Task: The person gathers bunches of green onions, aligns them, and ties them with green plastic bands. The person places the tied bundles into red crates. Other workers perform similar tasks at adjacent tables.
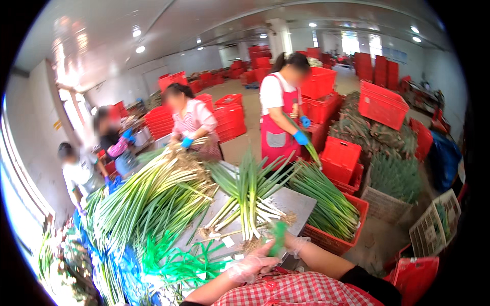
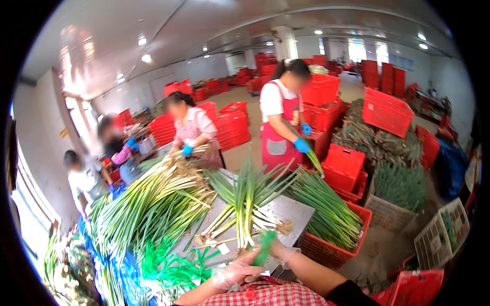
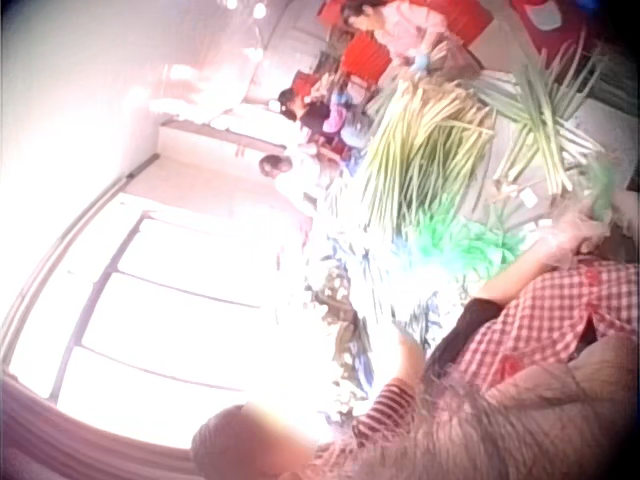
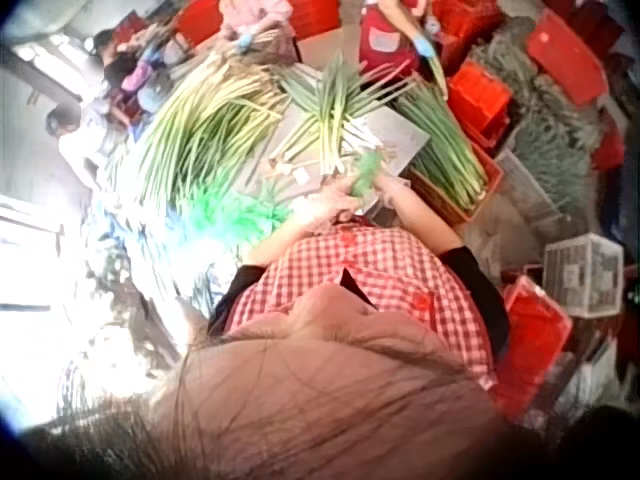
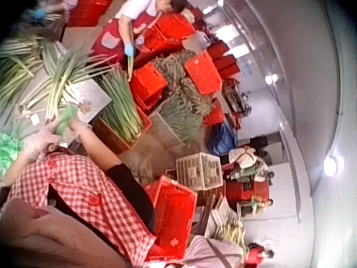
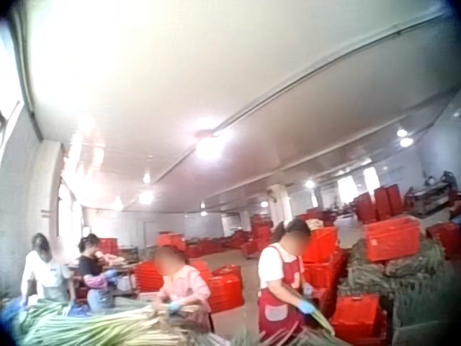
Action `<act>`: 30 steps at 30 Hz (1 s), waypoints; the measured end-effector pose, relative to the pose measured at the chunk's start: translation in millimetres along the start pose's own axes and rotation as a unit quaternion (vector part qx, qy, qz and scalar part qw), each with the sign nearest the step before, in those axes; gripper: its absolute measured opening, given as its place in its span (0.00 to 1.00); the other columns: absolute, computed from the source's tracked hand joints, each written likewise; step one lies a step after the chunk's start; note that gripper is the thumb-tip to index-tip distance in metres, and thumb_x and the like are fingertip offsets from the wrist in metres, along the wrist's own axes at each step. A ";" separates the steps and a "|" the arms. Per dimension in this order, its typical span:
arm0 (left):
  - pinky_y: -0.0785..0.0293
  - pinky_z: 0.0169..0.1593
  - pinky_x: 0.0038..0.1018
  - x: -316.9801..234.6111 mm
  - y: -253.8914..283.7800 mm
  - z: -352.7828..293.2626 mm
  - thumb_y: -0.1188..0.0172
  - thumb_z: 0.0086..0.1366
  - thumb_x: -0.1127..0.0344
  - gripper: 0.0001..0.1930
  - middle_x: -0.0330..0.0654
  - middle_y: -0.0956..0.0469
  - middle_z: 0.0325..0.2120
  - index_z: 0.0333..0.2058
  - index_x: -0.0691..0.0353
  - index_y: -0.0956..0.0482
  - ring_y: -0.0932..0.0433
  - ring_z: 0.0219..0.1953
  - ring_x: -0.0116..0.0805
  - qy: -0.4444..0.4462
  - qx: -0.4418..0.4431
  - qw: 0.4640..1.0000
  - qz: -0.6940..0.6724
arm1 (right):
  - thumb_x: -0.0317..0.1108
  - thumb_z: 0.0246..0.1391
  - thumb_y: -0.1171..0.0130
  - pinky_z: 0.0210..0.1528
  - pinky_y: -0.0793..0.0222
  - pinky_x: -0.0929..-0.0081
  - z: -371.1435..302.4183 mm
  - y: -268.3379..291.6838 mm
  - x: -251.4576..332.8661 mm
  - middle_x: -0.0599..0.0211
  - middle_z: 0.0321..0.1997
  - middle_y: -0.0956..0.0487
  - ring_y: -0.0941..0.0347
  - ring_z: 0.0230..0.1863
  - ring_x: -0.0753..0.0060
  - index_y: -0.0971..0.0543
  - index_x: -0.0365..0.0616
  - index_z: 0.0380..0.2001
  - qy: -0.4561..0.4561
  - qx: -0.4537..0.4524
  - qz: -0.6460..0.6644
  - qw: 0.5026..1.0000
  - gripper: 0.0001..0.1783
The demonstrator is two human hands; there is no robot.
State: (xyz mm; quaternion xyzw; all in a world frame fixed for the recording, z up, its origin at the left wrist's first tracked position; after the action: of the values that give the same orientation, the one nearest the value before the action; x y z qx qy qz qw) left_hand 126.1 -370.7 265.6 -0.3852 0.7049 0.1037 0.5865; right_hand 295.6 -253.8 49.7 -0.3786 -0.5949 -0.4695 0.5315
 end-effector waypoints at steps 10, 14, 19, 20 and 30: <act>0.47 0.20 0.17 20.9 -1.1 13.8 0.45 0.65 0.68 0.33 0.28 0.38 0.17 0.67 0.50 0.49 0.42 0.17 0.17 -0.007 -0.013 0.999 0.037 | 0.56 0.60 0.54 0.37 0.30 0.68 -63.0 16.2 116.5 0.63 0.42 0.26 0.28 0.40 0.65 0.28 0.47 0.39 -0.178 0.025 0.391 0.903 0.23; 0.42 0.25 0.15 39.0 13.7 27.8 0.47 0.67 0.68 0.27 0.29 0.34 0.23 0.64 0.53 0.42 0.39 0.21 0.18 -0.041 -0.023 0.999 0.005 | 0.49 0.58 0.48 0.42 0.27 0.63 -59.7 -11.3 177.2 0.62 0.46 0.28 0.28 0.42 0.61 0.39 0.48 0.54 -0.049 -0.046 0.539 0.839 0.27; 0.27 0.35 0.30 29.6 -4.5 41.4 0.43 0.63 0.65 0.20 0.43 0.23 0.32 0.53 0.58 0.30 0.24 0.29 0.34 -0.329 -0.101 0.863 0.369 | 0.17 0.44 0.41 0.44 0.24 0.60 -25.4 0.4 94.2 0.55 0.50 0.33 0.30 0.44 0.64 0.53 0.53 0.63 0.153 -0.298 0.278 0.900 0.47; 0.27 0.35 0.32 34.3 8.0 41.6 0.42 0.62 0.64 0.18 0.45 0.23 0.33 0.50 0.58 0.28 0.23 0.31 0.38 -0.342 -0.127 0.834 0.414 | 0.18 0.44 0.43 0.42 0.26 0.65 -20.2 -18.5 118.6 0.54 0.49 0.34 0.32 0.42 0.67 0.54 0.52 0.62 0.133 -0.332 0.153 0.921 0.46; 0.24 0.36 0.34 56.0 1.5 64.8 0.43 0.61 0.66 0.07 0.48 0.24 0.39 0.35 0.63 0.25 0.23 0.34 0.50 -0.331 -0.017 0.790 0.515 | 0.25 0.46 0.43 0.30 0.34 0.75 7.0 53.5 69.0 0.67 0.35 0.31 0.33 0.30 0.74 0.48 0.55 0.61 -0.013 -0.436 0.266 0.860 0.40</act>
State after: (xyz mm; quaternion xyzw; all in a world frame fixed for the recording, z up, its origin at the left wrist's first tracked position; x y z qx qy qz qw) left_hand 172.7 -354.6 195.5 0.0827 0.5595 0.5238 0.6370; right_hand 334.2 -235.9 126.2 -0.7216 -0.2131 -0.5161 0.4094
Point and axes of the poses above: each hand's wrist, its own z-axis towards the middle knuckle, its own y-axis out of the back of the hand, x = y × z, the point moved 3 cm from there along z, towards the middle knuckle
